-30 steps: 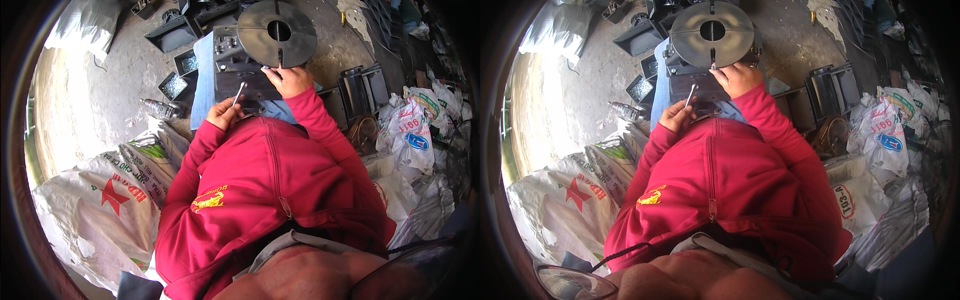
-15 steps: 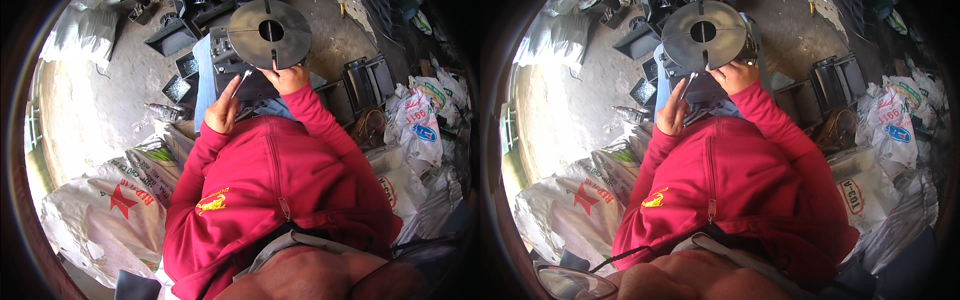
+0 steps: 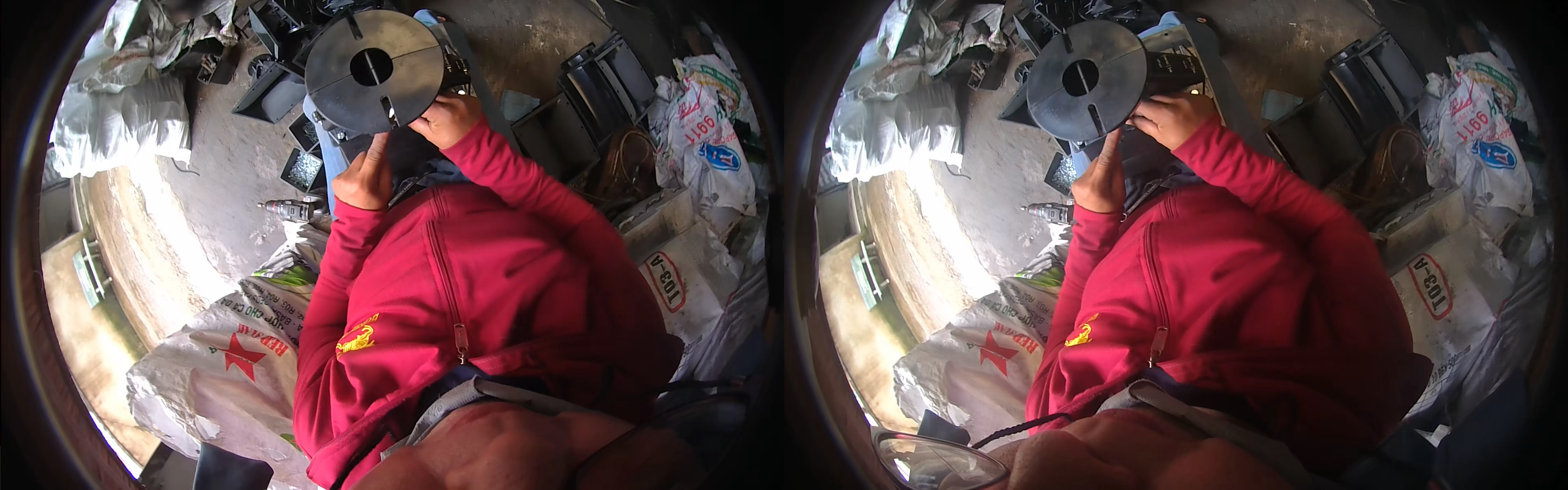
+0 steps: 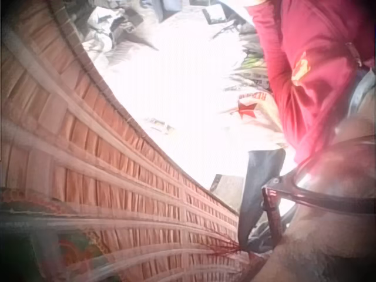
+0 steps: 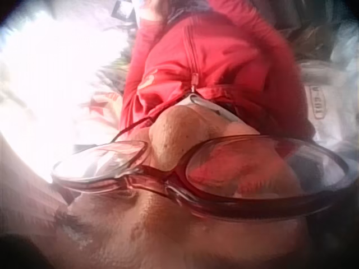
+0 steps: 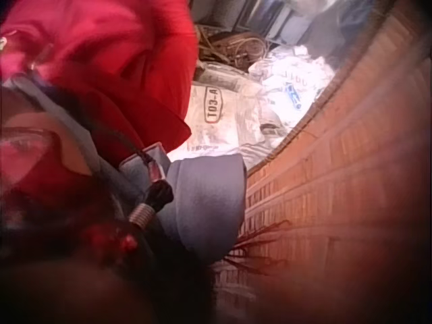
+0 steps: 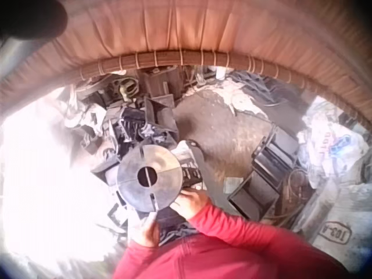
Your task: The person uses a wrench to tighten bolts on a circular metal component mounted on a larger machine. They repeatedly adjust the wrench and reposition their hands to apply torque to different fasteners on the assembly.
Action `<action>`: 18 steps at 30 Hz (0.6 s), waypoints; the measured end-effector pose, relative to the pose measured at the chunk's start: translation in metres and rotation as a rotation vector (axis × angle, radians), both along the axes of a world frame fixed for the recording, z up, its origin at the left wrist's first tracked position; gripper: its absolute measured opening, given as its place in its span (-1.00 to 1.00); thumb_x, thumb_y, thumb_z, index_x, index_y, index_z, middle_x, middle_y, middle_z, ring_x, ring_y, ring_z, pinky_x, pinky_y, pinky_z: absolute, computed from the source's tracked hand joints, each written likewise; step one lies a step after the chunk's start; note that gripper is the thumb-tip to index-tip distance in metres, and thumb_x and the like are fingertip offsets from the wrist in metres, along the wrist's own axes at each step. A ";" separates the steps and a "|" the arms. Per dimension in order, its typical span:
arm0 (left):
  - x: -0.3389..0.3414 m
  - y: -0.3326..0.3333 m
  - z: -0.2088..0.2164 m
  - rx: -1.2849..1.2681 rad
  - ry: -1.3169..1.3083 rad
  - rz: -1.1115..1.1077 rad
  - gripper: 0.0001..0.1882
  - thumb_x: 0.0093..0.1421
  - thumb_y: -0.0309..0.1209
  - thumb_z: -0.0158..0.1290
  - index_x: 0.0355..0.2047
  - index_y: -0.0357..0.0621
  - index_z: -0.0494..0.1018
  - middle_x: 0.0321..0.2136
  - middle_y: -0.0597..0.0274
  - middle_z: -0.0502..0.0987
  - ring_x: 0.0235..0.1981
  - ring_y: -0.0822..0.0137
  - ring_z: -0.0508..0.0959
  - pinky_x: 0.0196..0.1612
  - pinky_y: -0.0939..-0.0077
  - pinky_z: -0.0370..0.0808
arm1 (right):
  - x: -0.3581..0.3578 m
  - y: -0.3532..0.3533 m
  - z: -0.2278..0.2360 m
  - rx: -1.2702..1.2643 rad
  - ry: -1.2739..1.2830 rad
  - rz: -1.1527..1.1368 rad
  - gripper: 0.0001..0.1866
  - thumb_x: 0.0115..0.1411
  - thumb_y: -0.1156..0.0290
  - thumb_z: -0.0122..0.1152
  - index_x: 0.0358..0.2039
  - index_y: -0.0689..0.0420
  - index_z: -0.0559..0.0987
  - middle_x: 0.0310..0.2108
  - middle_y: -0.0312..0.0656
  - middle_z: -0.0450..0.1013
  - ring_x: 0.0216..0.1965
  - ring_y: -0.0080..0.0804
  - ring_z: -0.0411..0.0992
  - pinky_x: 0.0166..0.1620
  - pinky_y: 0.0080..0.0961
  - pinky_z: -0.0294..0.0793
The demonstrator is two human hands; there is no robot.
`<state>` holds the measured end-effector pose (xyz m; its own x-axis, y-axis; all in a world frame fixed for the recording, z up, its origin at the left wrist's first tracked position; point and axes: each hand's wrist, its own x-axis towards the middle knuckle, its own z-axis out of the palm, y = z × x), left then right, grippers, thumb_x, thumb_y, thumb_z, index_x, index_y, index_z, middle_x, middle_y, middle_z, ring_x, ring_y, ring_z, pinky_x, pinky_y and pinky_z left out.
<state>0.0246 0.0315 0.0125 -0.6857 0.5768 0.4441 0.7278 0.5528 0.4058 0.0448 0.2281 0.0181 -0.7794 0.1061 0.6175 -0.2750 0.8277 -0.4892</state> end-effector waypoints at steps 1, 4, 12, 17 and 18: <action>0.000 0.000 0.006 0.025 0.013 -0.008 -0.45 0.06 -0.68 0.00 0.10 -0.07 0.40 -0.61 0.06 0.49 -0.67 0.19 0.50 -0.55 0.37 0.42 | -0.001 0.000 -0.003 -0.005 0.011 -0.001 -0.83 0.04 0.16 0.29 -0.41 -0.07 0.61 -0.56 -0.36 0.50 -0.56 -0.32 0.49 -0.55 -0.42 0.44; 0.002 0.003 0.021 0.141 0.047 -0.018 -0.47 0.09 -0.67 -0.02 0.10 -0.05 0.41 -0.59 0.04 0.50 -0.69 0.21 0.48 -0.57 0.39 0.40 | -0.003 0.002 -0.012 -0.008 0.005 0.002 -0.85 0.01 0.19 0.31 -0.43 -0.07 0.61 -0.53 -0.36 0.50 -0.55 -0.33 0.49 -0.52 -0.43 0.45; -0.002 0.003 0.023 0.212 0.070 -0.063 -0.43 0.13 -0.59 0.00 0.19 0.04 0.31 -0.58 -0.02 0.51 -0.75 0.25 0.43 -0.61 0.39 0.36 | -0.001 0.004 -0.021 0.004 -0.110 -0.003 -0.84 -0.02 0.25 0.32 -0.39 -0.05 0.62 -0.46 -0.38 0.51 -0.50 -0.34 0.51 -0.47 -0.45 0.50; -0.006 -0.007 -0.001 -0.114 -0.038 -0.061 -0.46 0.14 -0.69 -0.07 0.17 -0.16 0.31 -0.22 -0.05 0.59 -0.65 0.32 0.51 -0.54 0.50 0.44 | -0.001 0.001 -0.024 0.021 -0.098 -0.009 -0.86 0.02 0.24 0.29 -0.40 -0.06 0.62 -0.47 -0.38 0.51 -0.51 -0.35 0.50 -0.48 -0.45 0.50; -0.008 -0.009 0.003 -0.034 -0.003 -0.059 -0.47 0.14 -0.69 -0.08 0.17 -0.18 0.30 -0.18 -0.05 0.57 -0.63 0.33 0.52 -0.53 0.50 0.45 | -0.001 0.001 -0.023 0.027 -0.092 -0.016 -0.87 0.03 0.24 0.28 -0.40 -0.06 0.62 -0.48 -0.37 0.50 -0.51 -0.34 0.50 -0.48 -0.45 0.50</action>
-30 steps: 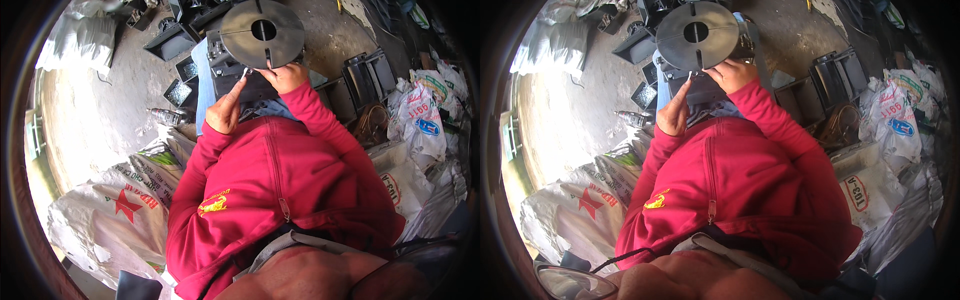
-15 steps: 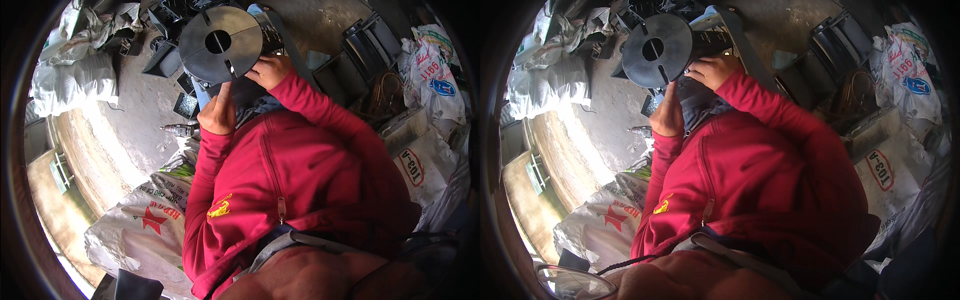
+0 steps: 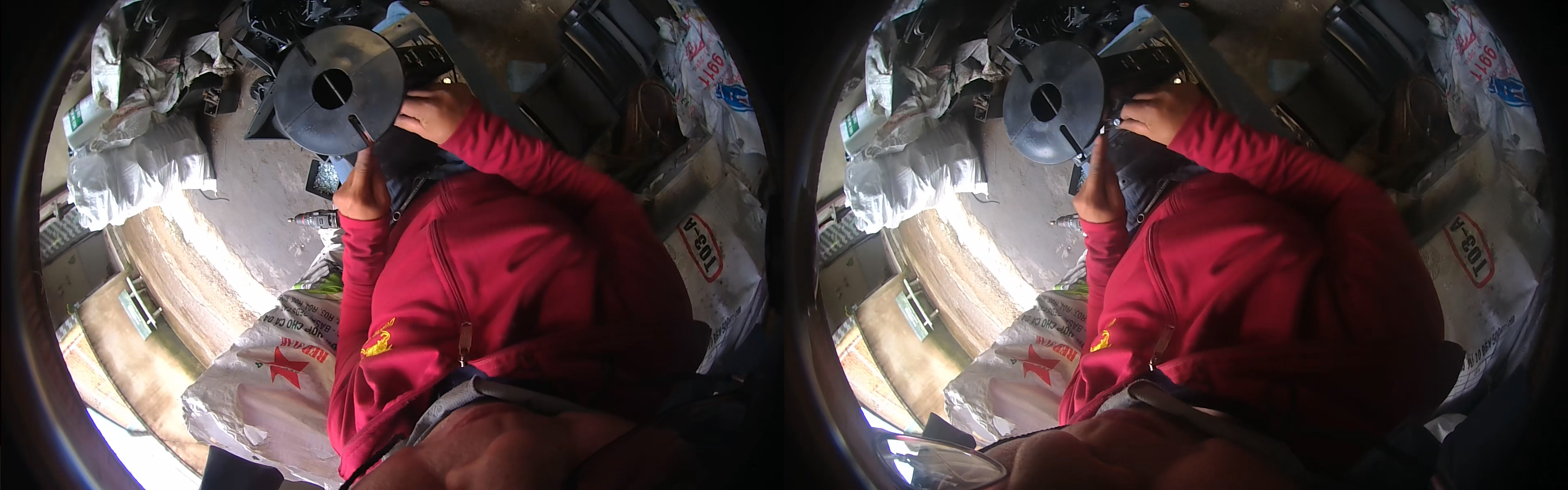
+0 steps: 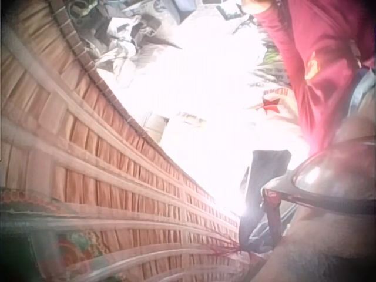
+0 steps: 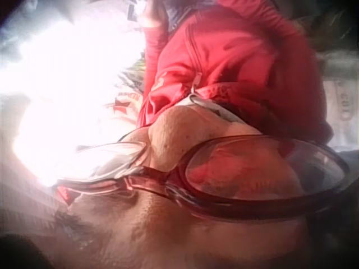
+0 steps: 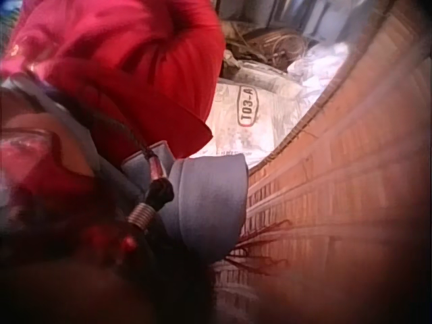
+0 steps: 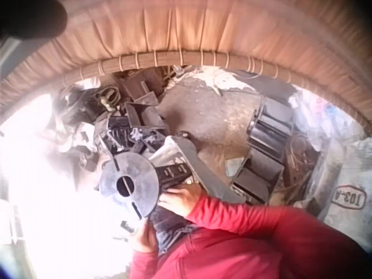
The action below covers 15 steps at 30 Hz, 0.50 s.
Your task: The person uses a wrench to tighten bolts on a circular metal component mounted on a larger machine. They repeatedly adjust the wrench and reposition their hands to apply torque to different fasteners on the assembly.
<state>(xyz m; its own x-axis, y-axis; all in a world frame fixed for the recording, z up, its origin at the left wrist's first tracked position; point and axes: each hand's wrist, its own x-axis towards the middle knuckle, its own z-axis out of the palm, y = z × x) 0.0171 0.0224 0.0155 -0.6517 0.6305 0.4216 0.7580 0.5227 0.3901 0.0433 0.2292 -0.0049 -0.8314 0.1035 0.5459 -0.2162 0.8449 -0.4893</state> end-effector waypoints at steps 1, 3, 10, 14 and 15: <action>0.004 0.005 0.010 0.083 0.012 -0.001 -0.47 0.15 -0.70 -0.08 0.17 -0.19 0.30 -0.15 -0.05 0.56 -0.61 0.33 0.54 -0.53 0.51 0.46 | 0.003 0.000 -0.001 -0.017 0.026 -0.010 -0.86 0.03 0.19 0.28 -0.45 -0.06 0.59 -0.52 -0.38 0.48 -0.54 -0.34 0.49 -0.50 -0.42 0.47; 0.012 0.010 0.030 0.121 -0.032 0.052 -0.48 0.16 -0.69 -0.09 0.17 -0.23 0.28 -0.11 -0.10 0.54 -0.46 0.31 0.60 -0.43 0.51 0.50 | -0.002 0.001 -0.002 -0.051 0.106 -0.019 -0.78 0.05 0.11 0.27 -0.55 -0.05 0.54 -0.62 -0.38 0.43 -0.60 -0.33 0.46 -0.55 -0.38 0.43; 0.014 0.018 0.033 0.224 0.010 -0.020 -0.44 0.16 -0.69 -0.10 0.21 -0.28 0.21 -0.07 -0.13 0.51 -0.34 0.24 0.62 -0.32 0.55 0.50 | -0.006 -0.001 -0.012 -0.060 0.087 0.005 -0.83 0.05 0.17 0.27 -0.49 -0.05 0.56 -0.58 -0.36 0.44 -0.55 -0.32 0.47 -0.51 -0.38 0.45; 0.005 0.013 0.004 -0.062 -0.192 0.016 -0.46 0.17 -0.67 -0.12 0.20 -0.27 0.22 -0.08 -0.18 0.51 -0.31 0.30 0.61 -0.31 0.57 0.49 | -0.009 -0.002 -0.022 -0.117 0.087 0.071 -0.87 0.04 0.26 0.28 -0.39 -0.05 0.60 -0.55 -0.35 0.45 -0.53 -0.32 0.48 -0.49 -0.41 0.47; 0.005 0.014 0.010 0.064 -0.155 -0.033 -0.46 0.17 -0.67 -0.12 0.20 -0.27 0.23 -0.08 -0.19 0.51 -0.31 0.30 0.61 -0.30 0.58 0.49 | -0.010 -0.002 -0.028 -0.139 0.115 0.085 -0.88 0.03 0.27 0.28 -0.39 -0.05 0.59 -0.55 -0.35 0.45 -0.53 -0.32 0.47 -0.49 -0.42 0.46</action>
<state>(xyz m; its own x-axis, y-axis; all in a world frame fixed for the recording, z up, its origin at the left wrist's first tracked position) 0.0223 0.0366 0.0258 -0.6912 0.6277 0.3581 0.7028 0.4686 0.5352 0.0328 0.2272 -0.0329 -0.7736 0.1165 0.6229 -0.3449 0.7472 -0.5681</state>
